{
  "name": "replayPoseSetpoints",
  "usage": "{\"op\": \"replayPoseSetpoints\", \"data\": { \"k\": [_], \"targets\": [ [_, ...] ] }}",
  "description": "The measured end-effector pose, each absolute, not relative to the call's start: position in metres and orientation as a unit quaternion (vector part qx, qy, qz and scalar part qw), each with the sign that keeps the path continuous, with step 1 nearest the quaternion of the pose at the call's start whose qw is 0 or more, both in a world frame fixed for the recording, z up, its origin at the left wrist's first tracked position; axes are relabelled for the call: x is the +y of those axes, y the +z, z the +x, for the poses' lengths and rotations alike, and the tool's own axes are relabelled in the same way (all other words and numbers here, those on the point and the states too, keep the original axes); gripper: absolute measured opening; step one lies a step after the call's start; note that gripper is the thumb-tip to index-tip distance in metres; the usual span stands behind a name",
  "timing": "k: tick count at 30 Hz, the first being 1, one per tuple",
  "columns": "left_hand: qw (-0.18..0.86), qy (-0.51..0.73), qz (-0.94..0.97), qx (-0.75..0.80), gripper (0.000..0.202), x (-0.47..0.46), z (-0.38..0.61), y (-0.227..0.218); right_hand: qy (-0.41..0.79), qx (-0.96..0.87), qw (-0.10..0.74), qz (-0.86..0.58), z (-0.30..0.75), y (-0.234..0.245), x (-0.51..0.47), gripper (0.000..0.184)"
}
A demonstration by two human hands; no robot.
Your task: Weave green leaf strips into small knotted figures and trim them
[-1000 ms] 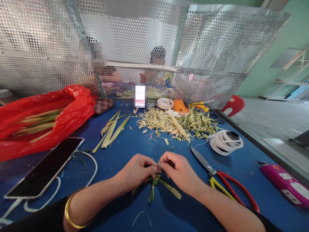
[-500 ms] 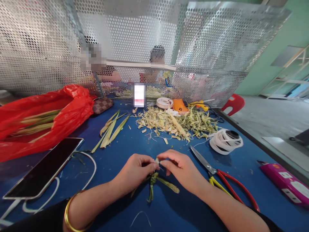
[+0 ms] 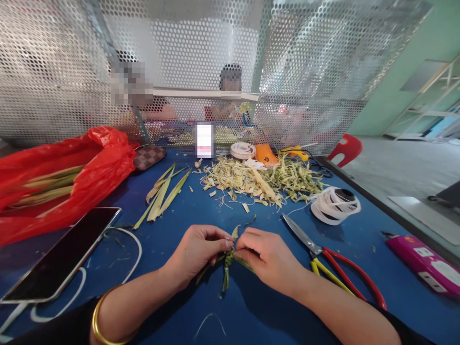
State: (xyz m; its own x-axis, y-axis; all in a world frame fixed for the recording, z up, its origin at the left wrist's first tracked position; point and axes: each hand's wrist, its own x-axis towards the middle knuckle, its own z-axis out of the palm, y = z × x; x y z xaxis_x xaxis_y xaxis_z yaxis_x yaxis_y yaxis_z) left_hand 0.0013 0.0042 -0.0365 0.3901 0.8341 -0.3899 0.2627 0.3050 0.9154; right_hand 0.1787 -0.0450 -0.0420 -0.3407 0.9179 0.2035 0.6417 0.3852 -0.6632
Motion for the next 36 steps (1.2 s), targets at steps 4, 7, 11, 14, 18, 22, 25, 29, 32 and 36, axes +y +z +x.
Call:
{"op": "replayPoseSetpoints", "data": {
  "k": [4,7,11,14,18,22,25,29,32,36],
  "targets": [
    [0.633,0.231,0.545,0.499,0.015,0.004,0.002,-0.034,0.213,-0.816,0.266,-0.466,0.178,-0.038,-0.046,0.012],
    [0.630,0.241,0.553,0.489,0.014,0.003,0.003,-0.033,0.256,-0.786,0.309,-0.471,0.178,-0.038,-0.044,0.009],
    [0.624,0.238,0.572,0.475,0.014,0.004,0.003,-0.032,0.360,-0.681,0.380,-0.513,0.176,-0.047,-0.039,0.030],
    [0.611,0.237,0.597,0.463,0.012,0.006,0.001,-0.035,0.362,-0.703,0.345,-0.506,0.175,-0.053,-0.037,0.041],
    [0.561,0.243,0.645,0.458,0.007,0.009,-0.002,-0.040,0.315,-0.738,0.310,-0.510,0.175,-0.055,-0.037,0.042],
    [0.472,0.235,0.711,0.465,0.007,0.008,-0.004,-0.040,0.315,-0.741,0.302,-0.510,0.176,-0.053,-0.038,0.040],
    [0.431,0.227,0.746,0.454,0.010,0.005,-0.006,-0.038,0.325,-0.736,0.314,-0.504,0.176,-0.053,-0.039,0.046],
    [0.414,0.227,0.760,0.446,0.012,0.004,-0.007,-0.037,0.327,-0.741,0.302,-0.503,0.176,-0.057,-0.039,0.049],
    [0.380,0.240,0.780,0.435,0.015,0.004,-0.007,-0.039,0.326,-0.741,0.303,-0.502,0.176,-0.060,-0.038,0.046],
    [0.273,0.277,0.840,0.379,0.016,0.001,-0.008,-0.046,0.338,-0.729,0.321,-0.501,0.176,-0.060,-0.037,0.038]
  ]
}}
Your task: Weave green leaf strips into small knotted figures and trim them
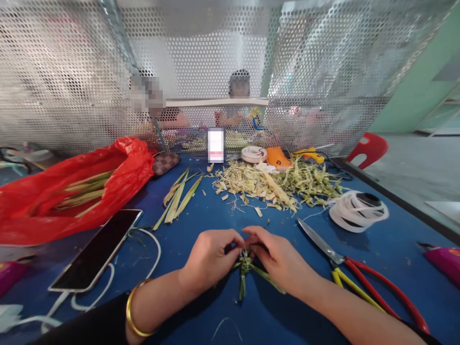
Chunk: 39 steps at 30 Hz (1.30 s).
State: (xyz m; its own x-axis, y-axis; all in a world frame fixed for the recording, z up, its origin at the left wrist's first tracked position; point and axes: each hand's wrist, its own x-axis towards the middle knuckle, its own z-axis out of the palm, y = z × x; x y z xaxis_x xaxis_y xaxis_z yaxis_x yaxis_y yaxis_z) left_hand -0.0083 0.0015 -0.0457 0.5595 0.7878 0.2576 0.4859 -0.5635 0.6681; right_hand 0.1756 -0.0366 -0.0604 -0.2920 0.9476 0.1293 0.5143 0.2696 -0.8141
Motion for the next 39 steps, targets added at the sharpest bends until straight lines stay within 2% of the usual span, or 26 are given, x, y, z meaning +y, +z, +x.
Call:
{"op": "replayPoseSetpoints", "data": {
  "k": [5,13,21,29,34,39],
  "targets": [
    [0.110,0.273,0.908,0.298,0.022,-0.002,-0.009,-0.050,0.348,-0.709,0.326,-0.519,0.174,-0.059,-0.036,0.029],
    [0.011,0.258,0.922,0.289,0.023,0.001,-0.008,-0.048,0.348,-0.708,0.346,-0.507,0.172,-0.054,-0.036,0.030],
    [0.008,0.269,0.929,0.254,0.021,0.001,-0.006,-0.045,0.311,-0.717,0.373,-0.501,0.173,-0.054,-0.031,0.023],
    [0.101,0.249,0.912,0.310,0.019,0.002,-0.012,-0.049,0.325,-0.693,0.363,-0.532,0.177,-0.045,-0.037,0.017],
    [0.166,0.240,0.894,0.341,0.017,0.002,-0.012,-0.045,0.324,-0.714,0.299,-0.544,0.187,-0.040,-0.039,0.018],
    [0.217,0.221,0.831,0.462,0.012,0.008,-0.011,-0.044,0.347,-0.750,0.189,-0.530,0.200,-0.036,-0.040,0.020]
  ]
}}
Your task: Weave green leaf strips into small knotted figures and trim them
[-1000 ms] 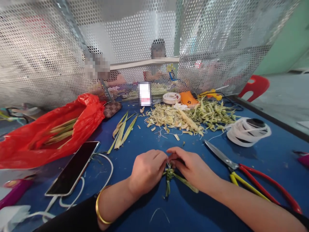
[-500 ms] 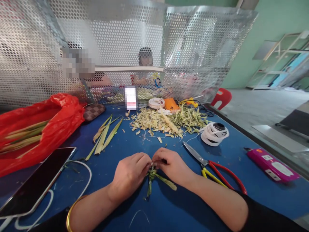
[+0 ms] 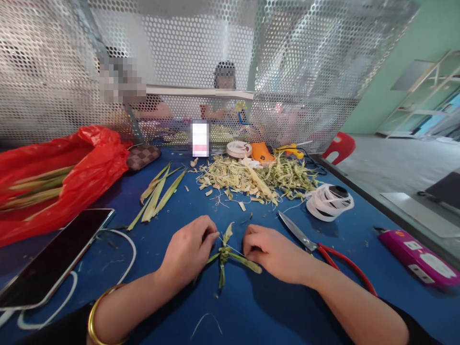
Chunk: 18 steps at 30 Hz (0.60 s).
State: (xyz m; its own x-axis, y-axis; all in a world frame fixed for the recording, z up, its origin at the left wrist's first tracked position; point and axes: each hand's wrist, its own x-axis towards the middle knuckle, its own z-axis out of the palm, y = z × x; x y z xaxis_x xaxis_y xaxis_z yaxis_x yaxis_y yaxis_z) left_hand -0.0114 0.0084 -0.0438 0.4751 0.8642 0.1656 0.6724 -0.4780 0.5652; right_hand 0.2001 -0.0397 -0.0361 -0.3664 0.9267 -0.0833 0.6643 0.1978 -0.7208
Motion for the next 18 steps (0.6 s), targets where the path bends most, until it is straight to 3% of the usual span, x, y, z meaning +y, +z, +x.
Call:
{"op": "replayPoseSetpoints", "data": {
  "k": [4,11,14,18],
  "targets": [
    [0.246,0.209,0.804,0.500,0.012,0.012,-0.011,-0.045,0.373,-0.749,0.172,-0.519,0.205,-0.030,-0.041,0.020],
    [0.318,0.242,0.769,0.499,0.011,0.012,-0.009,-0.045,0.532,-0.650,0.326,-0.433,0.185,-0.024,-0.043,0.015],
    [0.393,0.263,0.730,0.493,0.012,0.013,-0.008,-0.047,0.569,-0.626,0.327,-0.422,0.178,-0.030,-0.042,0.014],
    [0.564,0.282,0.630,0.453,0.019,0.011,-0.004,-0.044,0.518,-0.651,0.291,-0.472,0.176,-0.039,-0.040,0.015]
  ]
}}
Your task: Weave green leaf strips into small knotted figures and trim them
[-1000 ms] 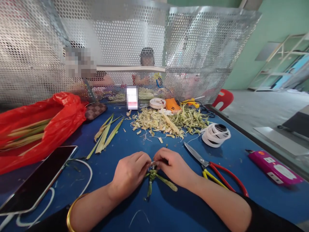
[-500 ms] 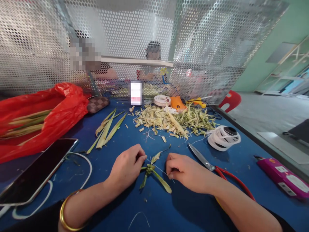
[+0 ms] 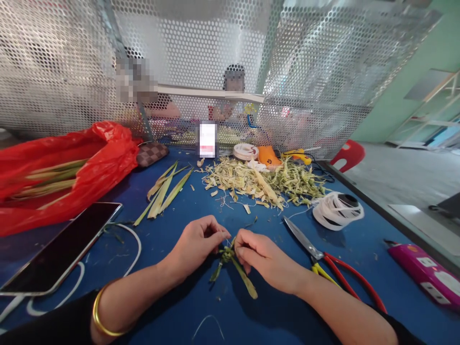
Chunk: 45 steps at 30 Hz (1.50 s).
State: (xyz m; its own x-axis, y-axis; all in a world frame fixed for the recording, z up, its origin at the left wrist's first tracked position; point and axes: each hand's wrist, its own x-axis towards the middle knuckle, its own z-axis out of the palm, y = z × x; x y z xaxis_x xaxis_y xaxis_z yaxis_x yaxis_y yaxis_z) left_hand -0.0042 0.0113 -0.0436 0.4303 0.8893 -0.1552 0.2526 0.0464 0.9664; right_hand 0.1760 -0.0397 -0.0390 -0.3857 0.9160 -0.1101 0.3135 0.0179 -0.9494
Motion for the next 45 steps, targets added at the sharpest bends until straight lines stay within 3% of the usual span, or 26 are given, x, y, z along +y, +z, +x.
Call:
{"op": "replayPoseSetpoints", "data": {
  "k": [5,15,18,25,27,29,33,39,42,45],
  "targets": [
    [0.657,0.253,0.580,0.409,0.021,0.009,-0.001,-0.036,0.496,-0.678,0.273,-0.469,0.178,-0.040,-0.039,0.015],
    [0.545,0.190,0.709,0.405,0.014,0.009,-0.004,-0.041,0.442,-0.713,0.237,-0.490,0.179,-0.033,-0.042,0.016],
    [0.542,0.201,0.713,0.398,0.015,0.010,-0.005,-0.040,0.462,-0.677,0.279,-0.500,0.177,-0.036,-0.040,0.012],
    [0.402,0.349,0.748,0.396,0.015,0.006,0.001,-0.034,0.549,-0.609,0.354,-0.450,0.168,-0.044,-0.036,0.007],
    [0.419,0.363,0.727,0.405,0.015,0.005,0.000,-0.031,0.546,-0.589,0.388,-0.452,0.167,-0.042,-0.036,0.019],
    [0.457,0.376,0.683,0.428,0.028,0.004,-0.001,-0.027,0.541,-0.552,0.440,-0.457,0.169,-0.037,-0.036,0.024],
    [0.532,0.371,0.615,0.449,0.045,-0.006,0.003,-0.019,0.539,-0.497,0.521,-0.436,0.173,-0.029,-0.038,0.024],
    [0.662,0.393,0.466,0.436,0.047,-0.023,0.022,-0.013,0.529,-0.450,0.605,-0.390,0.178,-0.024,-0.039,0.023],
    [0.657,0.484,0.397,0.420,0.046,-0.023,0.024,-0.012,0.530,-0.416,0.648,-0.355,0.180,-0.022,-0.037,0.024],
    [0.628,0.478,0.455,0.414,0.044,-0.022,0.025,-0.011,0.531,-0.404,0.663,-0.340,0.178,-0.022,-0.036,0.025]
  ]
}}
